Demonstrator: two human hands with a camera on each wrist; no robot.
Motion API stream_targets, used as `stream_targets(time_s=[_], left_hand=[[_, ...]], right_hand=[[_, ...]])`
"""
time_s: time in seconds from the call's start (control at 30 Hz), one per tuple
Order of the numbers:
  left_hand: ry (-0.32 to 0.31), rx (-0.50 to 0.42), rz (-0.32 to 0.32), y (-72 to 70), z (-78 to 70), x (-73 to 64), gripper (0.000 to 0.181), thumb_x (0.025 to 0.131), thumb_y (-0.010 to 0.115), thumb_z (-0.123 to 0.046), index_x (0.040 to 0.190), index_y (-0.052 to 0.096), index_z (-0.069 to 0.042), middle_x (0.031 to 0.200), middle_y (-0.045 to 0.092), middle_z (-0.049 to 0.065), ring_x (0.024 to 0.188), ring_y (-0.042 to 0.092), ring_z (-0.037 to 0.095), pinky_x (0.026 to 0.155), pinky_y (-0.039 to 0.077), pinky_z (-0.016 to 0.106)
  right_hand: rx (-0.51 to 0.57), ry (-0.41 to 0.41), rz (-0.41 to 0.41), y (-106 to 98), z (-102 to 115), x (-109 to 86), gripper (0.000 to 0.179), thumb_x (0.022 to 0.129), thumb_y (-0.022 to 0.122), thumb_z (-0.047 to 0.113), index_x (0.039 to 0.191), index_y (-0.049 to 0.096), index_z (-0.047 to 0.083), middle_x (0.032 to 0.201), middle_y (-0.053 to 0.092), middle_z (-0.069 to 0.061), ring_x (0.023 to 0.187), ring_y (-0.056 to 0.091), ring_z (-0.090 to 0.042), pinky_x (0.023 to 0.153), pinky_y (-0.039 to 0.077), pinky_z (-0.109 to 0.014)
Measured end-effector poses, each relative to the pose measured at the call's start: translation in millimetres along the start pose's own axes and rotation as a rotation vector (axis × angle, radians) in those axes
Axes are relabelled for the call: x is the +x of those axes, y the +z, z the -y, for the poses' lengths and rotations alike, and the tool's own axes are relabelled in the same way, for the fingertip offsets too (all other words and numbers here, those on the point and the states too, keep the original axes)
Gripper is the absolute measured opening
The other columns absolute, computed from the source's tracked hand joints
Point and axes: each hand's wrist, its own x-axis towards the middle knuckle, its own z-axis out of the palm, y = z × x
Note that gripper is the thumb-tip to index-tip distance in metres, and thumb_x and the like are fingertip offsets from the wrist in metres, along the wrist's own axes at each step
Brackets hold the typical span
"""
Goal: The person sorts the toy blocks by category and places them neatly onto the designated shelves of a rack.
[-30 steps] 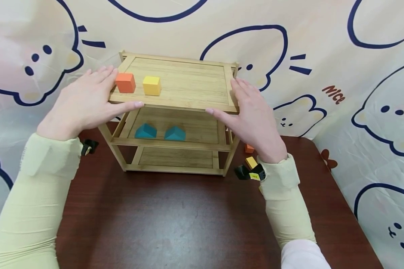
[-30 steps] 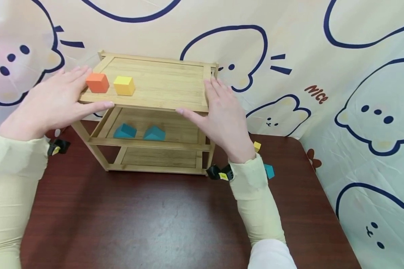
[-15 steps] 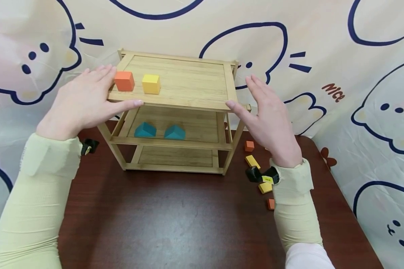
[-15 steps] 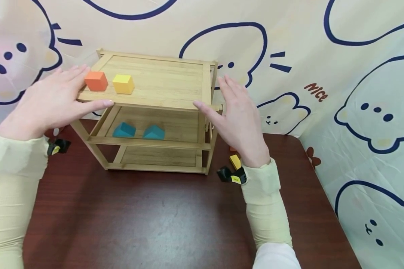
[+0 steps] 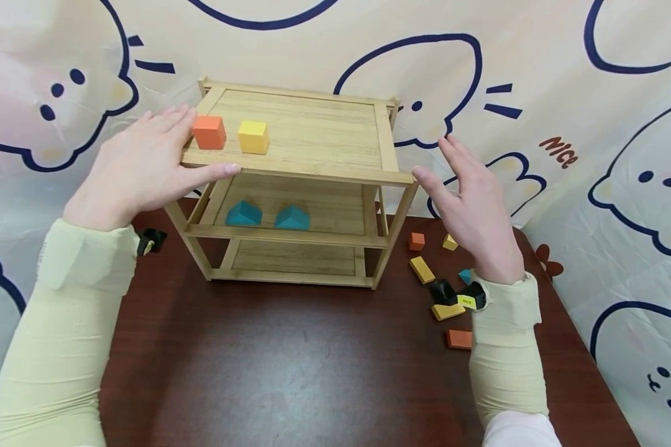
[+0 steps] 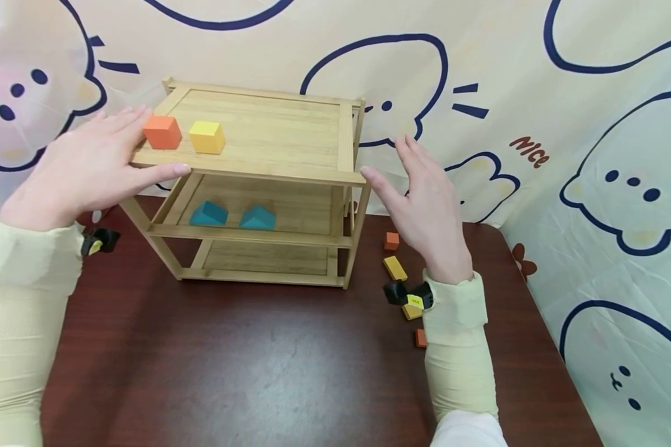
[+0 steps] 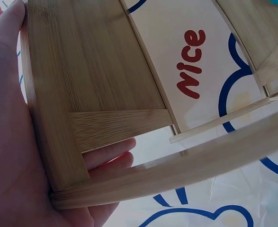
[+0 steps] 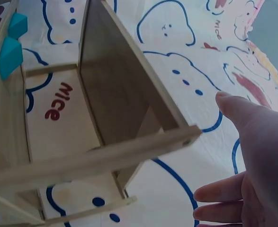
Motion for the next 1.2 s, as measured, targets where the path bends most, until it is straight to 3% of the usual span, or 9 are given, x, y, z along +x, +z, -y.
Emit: stream_targets(time_s=[0.37,0.87,1.2], left_hand=[[-0.008,-0.001,0.003,-1.0,-1.6,-0.8,0.111,0.089,0.047,-0.080,0.161,0.019,0.001,0.163,0.019,0.026,0.149,0.015,0.049,0.119,0.012,0.059],[-0.011,-0.007,-0.001,0.0,-2.6,-0.7,0.111,0.089,0.047,-0.080,0.161,0.018,-0.001,0.164,0.018,0.024,0.149,0.015,0.048,0.120,0.012,0.059],[-0.005,-0.004,-0.007,0.3,-1.9,-0.4,0.111,0.089,0.047,-0.080,0.161,0.017,0.000,0.164,0.017,0.024,0.149,0.016,0.048,0.120,0.012,0.058]], right_hand=[[-0.012,0.072,0.010,3.1,-28.4,-6.6,0.077,0.100,0.045,0.065,0.160,0.035,0.018,0.165,0.029,-0.004,0.151,0.025,-0.028,0.119,0.020,-0.058],[-0.100,0.161,0.099,24.7,-66.6,-21.4,0.090,0.095,0.049,0.073,0.159,0.036,0.011,0.161,0.035,-0.015,0.146,0.032,-0.039,0.111,0.030,-0.066],[-0.112,0.151,0.153,50.0,-94.3,-33.0,0.090,0.093,0.059,0.067,0.153,0.043,0.001,0.153,0.045,-0.022,0.138,0.043,-0.043,0.108,0.037,-0.063]])
